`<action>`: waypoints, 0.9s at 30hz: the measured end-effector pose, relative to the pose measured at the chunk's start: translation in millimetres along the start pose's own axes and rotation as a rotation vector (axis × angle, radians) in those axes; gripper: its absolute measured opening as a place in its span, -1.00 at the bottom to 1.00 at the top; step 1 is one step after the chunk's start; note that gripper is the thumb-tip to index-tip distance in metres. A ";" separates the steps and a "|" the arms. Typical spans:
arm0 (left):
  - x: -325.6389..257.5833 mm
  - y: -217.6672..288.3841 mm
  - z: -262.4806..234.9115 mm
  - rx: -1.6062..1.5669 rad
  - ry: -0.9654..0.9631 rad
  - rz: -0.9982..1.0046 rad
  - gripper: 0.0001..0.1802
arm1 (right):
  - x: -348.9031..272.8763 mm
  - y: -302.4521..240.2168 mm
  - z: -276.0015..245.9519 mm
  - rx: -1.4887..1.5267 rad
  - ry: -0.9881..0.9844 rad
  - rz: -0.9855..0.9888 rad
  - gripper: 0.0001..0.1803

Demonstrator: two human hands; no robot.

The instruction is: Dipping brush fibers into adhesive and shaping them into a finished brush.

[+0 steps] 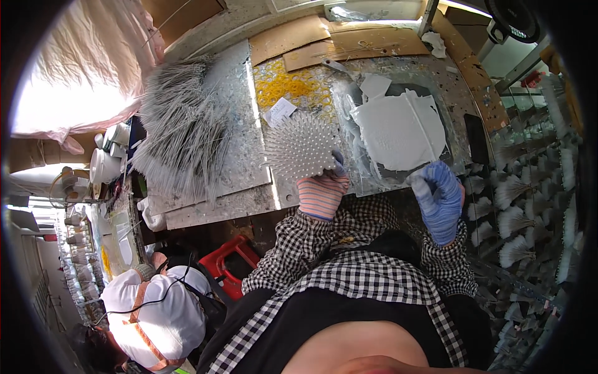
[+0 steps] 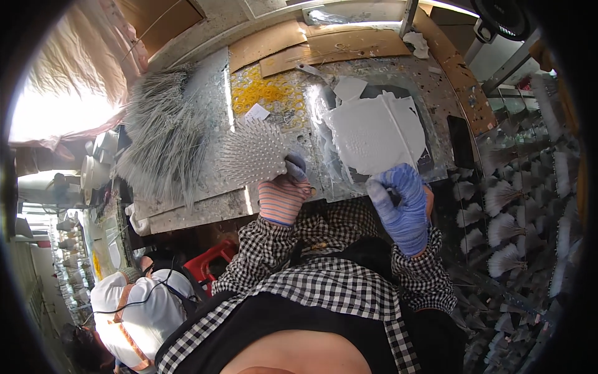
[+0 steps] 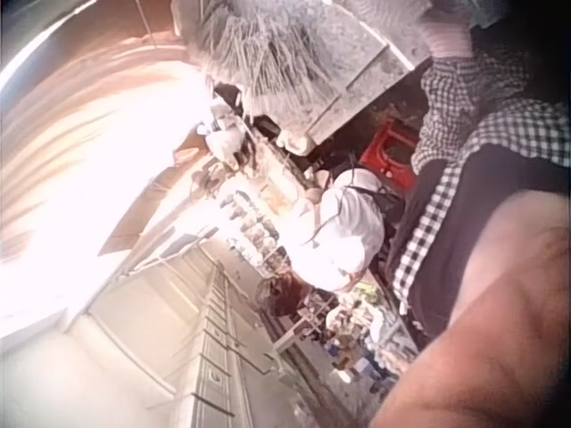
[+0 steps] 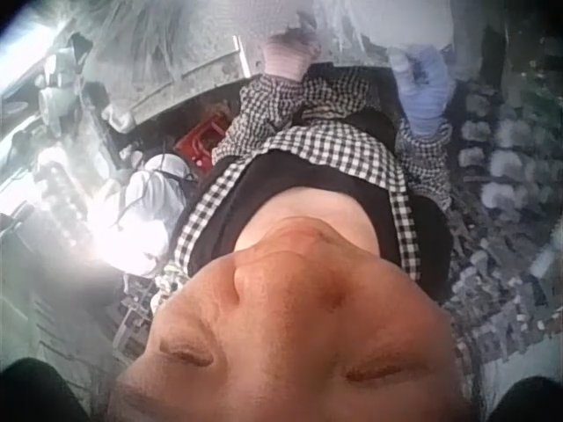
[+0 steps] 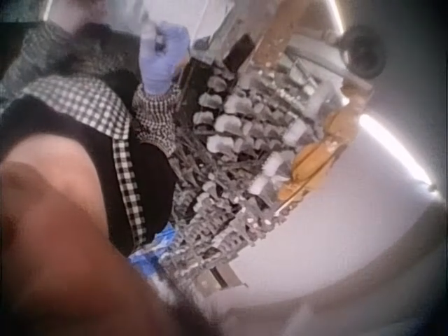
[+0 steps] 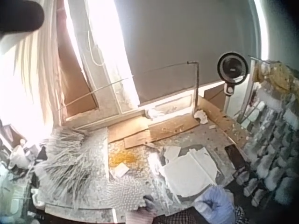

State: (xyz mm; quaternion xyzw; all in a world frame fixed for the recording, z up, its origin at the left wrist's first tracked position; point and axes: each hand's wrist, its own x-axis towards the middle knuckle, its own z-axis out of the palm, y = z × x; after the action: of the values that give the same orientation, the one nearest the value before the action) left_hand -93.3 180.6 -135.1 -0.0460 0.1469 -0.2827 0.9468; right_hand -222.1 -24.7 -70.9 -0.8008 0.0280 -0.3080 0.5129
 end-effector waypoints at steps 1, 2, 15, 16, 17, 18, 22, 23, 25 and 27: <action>-1.1 0.4 -4.0 0.010 0.037 0.023 -0.69 | 0.1 -1.4 3.6 0.029 -0.007 0.006 -0.89; -2.9 1.1 -6.5 0.025 0.049 0.060 -0.72 | -0.3 -3.1 5.6 0.005 -0.015 0.025 -0.89; -16.1 -2.0 -23.6 0.088 0.164 0.190 -0.70 | -1.0 -5.1 16.0 0.008 -0.118 0.002 -0.90; -16.4 -1.9 -26.2 0.115 0.185 0.218 -0.69 | -1.9 -4.6 15.5 0.007 -0.132 0.018 -0.90; -16.2 -1.3 -27.9 0.144 0.210 0.251 -0.68 | -2.4 -4.4 15.2 -0.005 -0.130 0.002 -0.90; -16.5 -1.1 -29.4 0.174 0.236 0.284 -0.67 | -2.9 -3.8 14.5 -0.005 -0.138 0.006 -0.90; -21.0 4.6 -25.9 0.151 0.001 0.125 -0.57 | -2.8 -2.7 14.4 0.000 -0.138 0.002 -0.89; -20.8 4.1 -23.9 0.167 0.066 0.166 -0.56 | -2.8 -2.7 14.4 -0.018 -0.138 0.010 -0.89; -20.7 4.9 -19.2 0.209 0.087 0.257 -0.56 | -2.8 -2.7 14.6 0.018 -0.143 0.023 -0.90; -19.5 6.5 -16.4 0.255 0.234 0.407 -0.56 | -3.0 -2.9 14.8 -0.014 -0.145 -0.001 -0.90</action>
State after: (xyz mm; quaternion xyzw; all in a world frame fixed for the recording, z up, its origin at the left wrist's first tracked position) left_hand -110.4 196.7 -146.9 0.1370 0.2246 -0.1058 0.9589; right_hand -217.6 -10.3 -74.1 -0.8245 -0.0074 -0.2492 0.5080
